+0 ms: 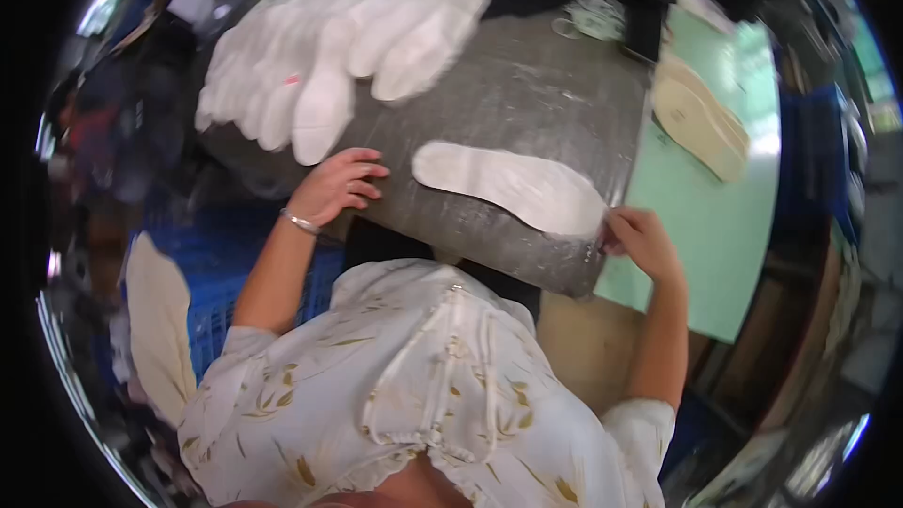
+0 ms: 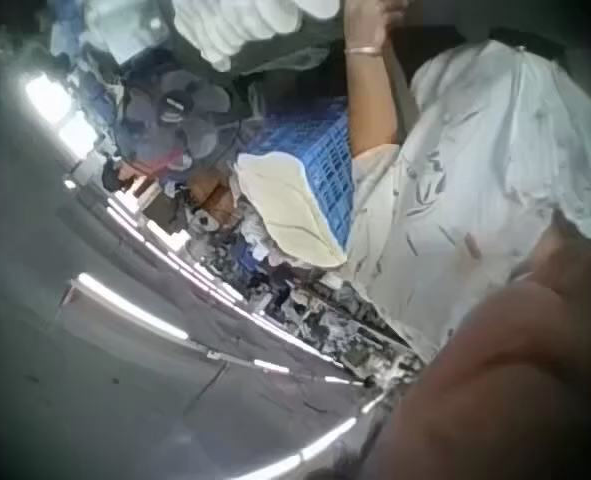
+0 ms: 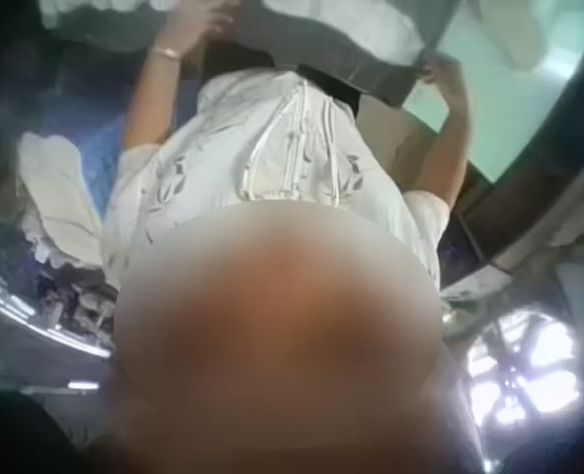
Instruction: Assembling and lining shoe insoles at a factory workbench.
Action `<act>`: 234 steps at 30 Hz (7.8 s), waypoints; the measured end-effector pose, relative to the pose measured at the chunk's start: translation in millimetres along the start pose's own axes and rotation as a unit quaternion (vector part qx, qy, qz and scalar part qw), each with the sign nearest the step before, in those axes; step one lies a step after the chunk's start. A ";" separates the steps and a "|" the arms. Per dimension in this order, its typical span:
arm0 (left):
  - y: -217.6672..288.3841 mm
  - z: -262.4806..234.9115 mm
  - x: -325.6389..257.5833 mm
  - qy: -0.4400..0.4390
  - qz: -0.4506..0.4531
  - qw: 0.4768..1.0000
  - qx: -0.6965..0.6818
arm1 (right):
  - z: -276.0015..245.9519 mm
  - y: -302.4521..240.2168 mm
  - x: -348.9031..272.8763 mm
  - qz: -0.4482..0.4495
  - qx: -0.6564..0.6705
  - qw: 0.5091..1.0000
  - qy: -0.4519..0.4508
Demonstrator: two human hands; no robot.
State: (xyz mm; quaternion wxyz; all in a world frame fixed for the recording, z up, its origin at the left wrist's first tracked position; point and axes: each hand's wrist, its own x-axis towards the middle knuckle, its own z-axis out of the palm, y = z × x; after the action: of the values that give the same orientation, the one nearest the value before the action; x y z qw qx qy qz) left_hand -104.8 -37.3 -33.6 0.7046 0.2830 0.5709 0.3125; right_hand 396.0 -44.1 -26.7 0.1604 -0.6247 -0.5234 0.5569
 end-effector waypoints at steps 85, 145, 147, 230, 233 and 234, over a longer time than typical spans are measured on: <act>1.1 97.2 15.2 -0.258 0.128 0.935 -0.207 | 38.2 -184.7 -68.7 -0.389 0.262 0.843 0.262; -34.4 70.0 40.4 0.141 0.296 0.916 0.230 | 41.6 -63.5 -54.0 0.028 0.074 0.969 0.232; -32.8 69.2 41.0 0.135 0.288 0.919 0.235 | 40.2 -59.2 -54.0 0.033 0.077 0.970 0.230; -20.0 61.2 42.3 0.076 0.149 0.940 0.297 | 48.8 0.6 -21.1 0.083 0.309 0.923 0.214; -18.9 61.0 41.5 0.074 0.143 0.942 0.295 | 49.6 0.4 -19.1 0.083 0.318 0.919 0.218; -18.9 60.8 41.3 0.075 0.137 0.943 0.294 | 49.6 0.8 -18.8 0.088 0.319 0.918 0.216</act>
State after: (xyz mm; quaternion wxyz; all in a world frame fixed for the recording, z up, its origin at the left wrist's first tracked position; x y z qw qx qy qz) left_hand -36.6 -20.6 -62.4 0.4954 0.5289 0.6443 0.2443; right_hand 356.6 -79.0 -33.7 0.4110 -0.6889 -0.2133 0.5577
